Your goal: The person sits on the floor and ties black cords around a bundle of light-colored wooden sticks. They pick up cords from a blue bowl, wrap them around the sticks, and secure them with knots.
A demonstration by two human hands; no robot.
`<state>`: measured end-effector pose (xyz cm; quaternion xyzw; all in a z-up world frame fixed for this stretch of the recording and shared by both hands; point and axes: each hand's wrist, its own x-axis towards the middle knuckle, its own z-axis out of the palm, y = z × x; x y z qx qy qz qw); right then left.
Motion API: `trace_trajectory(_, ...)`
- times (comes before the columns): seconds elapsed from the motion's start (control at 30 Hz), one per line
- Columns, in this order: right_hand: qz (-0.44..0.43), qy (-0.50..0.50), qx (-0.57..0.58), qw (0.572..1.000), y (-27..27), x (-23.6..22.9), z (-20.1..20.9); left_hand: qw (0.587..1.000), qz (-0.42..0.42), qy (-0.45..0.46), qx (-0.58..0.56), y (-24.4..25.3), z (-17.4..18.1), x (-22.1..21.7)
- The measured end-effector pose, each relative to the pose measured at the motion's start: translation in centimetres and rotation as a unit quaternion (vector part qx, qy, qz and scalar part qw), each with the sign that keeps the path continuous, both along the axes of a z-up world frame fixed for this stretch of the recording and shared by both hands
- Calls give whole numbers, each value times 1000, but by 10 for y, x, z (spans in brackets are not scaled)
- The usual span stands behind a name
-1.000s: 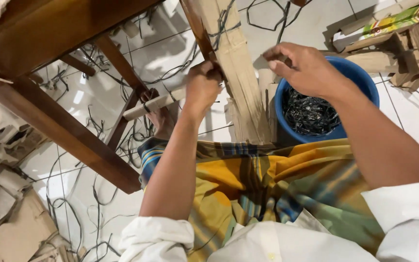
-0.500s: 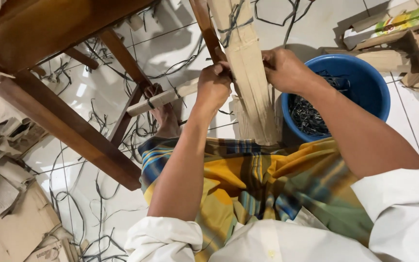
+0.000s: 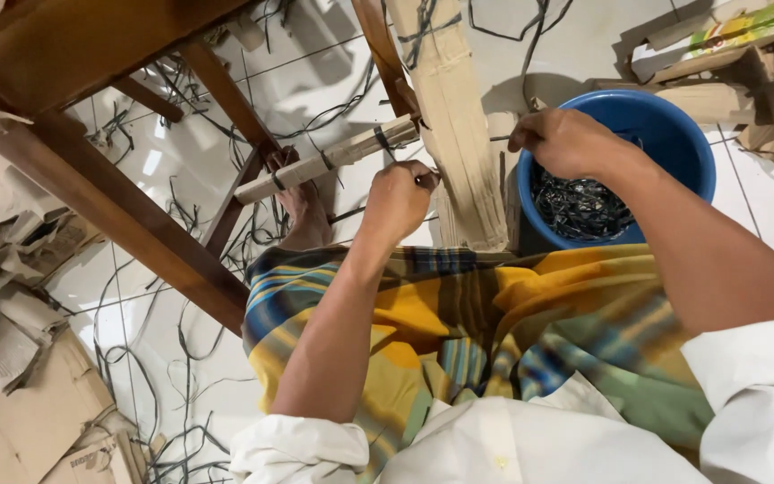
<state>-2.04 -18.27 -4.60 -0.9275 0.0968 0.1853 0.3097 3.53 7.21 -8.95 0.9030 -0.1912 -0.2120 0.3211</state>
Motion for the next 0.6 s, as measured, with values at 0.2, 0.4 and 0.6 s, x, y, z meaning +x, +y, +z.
trace_trajectory(0.2,9,21,127,992,-5,-28,22,999,17,27,11,4,55,-32)
trace_trajectory(0.4,15,0,122,992,5,-37,41,999,50,19,-5,26,62,-26)
trace_trajectory(0.6,-37,-114,71,990,3,-28,14,990,137,-39,-24,27,59,-20)
